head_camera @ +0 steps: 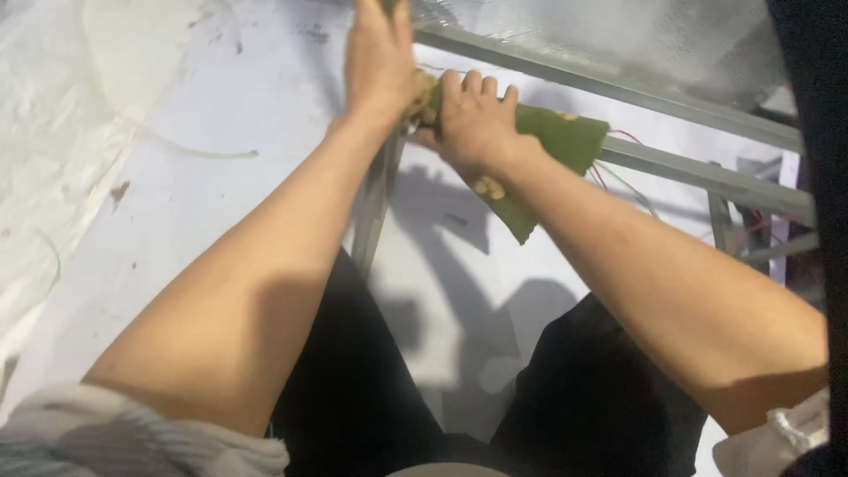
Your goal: Wiping down a metal frame with a leaf
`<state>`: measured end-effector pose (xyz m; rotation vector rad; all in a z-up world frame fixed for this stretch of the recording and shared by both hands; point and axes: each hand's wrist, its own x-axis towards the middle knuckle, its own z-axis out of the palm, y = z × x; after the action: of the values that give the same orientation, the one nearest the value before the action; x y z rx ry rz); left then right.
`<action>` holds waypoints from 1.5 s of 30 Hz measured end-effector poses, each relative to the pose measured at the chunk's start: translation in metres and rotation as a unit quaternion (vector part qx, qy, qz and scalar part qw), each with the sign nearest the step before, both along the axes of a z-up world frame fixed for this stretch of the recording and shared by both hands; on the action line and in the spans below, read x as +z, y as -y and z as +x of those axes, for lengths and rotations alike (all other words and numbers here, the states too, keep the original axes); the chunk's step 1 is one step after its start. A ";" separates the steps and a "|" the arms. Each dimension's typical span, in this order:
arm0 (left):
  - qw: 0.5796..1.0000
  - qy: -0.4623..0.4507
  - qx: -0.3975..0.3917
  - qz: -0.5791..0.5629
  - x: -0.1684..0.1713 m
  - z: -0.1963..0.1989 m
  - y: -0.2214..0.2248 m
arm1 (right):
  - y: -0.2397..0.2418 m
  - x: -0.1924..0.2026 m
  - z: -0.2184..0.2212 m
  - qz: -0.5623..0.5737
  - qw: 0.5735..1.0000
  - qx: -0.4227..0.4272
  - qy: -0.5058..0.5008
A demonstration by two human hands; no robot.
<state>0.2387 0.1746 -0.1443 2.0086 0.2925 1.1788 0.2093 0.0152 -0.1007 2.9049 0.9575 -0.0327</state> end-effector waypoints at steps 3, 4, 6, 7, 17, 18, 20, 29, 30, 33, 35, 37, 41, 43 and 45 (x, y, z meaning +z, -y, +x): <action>0.997 0.023 0.043 0.064 -0.005 0.012 -0.005 | -0.014 -0.015 0.025 0.011 0.998 0.027 0.053; 0.999 -0.033 0.010 0.016 0.005 0.001 -0.003 | -0.016 -0.013 0.025 0.018 0.998 0.024 0.054; 0.995 -0.089 -0.022 -0.030 0.014 -0.005 0.002 | -0.010 -0.012 0.032 0.027 0.998 0.023 0.052; 0.996 -0.084 -0.031 -0.009 0.011 -0.003 0.001 | -0.009 -0.014 0.037 0.029 0.998 0.030 0.054; 0.989 -0.136 -0.062 -0.015 0.015 -0.003 -0.004 | -0.010 -0.010 0.037 0.018 0.997 0.008 0.071; 0.989 -0.138 -0.059 -0.011 0.021 -0.007 -0.002 | -0.007 -0.005 0.037 0.022 0.997 0.009 0.070; 0.975 -0.198 -0.084 -0.054 0.033 -0.021 -0.001 | -0.005 0.003 0.032 0.035 0.999 0.012 0.022; 0.967 -0.226 -0.085 -0.076 0.043 -0.029 -0.002 | 0.010 -0.004 0.040 0.037 0.996 0.068 0.053; 0.968 -0.226 -0.085 -0.075 0.049 -0.036 0.000 | 0.014 -0.003 0.037 0.038 0.996 0.067 0.053; 0.959 -0.249 -0.100 -0.093 0.057 -0.047 0.003 | 0.032 0.001 0.032 0.049 0.997 0.044 0.045; 0.966 -0.224 -0.103 -0.083 0.050 -0.041 0.001 | 0.049 0.002 0.031 0.036 0.997 0.030 0.056; 0.962 -0.234 -0.104 -0.093 0.055 -0.044 0.003 | 0.066 0.002 0.033 0.021 0.998 0.021 0.064; 0.966 -0.228 -0.097 -0.075 0.045 -0.033 -0.001 | 0.100 -0.001 0.041 -0.014 0.996 0.006 0.089; 0.965 -0.227 -0.106 -0.081 0.049 -0.037 -0.001 | 0.110 0.009 0.034 -0.014 0.998 -0.011 0.065; 0.963 -0.227 -0.117 -0.086 0.051 -0.040 -0.001 | 0.124 0.012 0.034 -0.014 0.999 -0.031 0.042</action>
<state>0.1990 0.1755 -0.0928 2.0733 0.3582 0.5192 0.2431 -0.1089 -0.0886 2.8838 0.8467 0.0707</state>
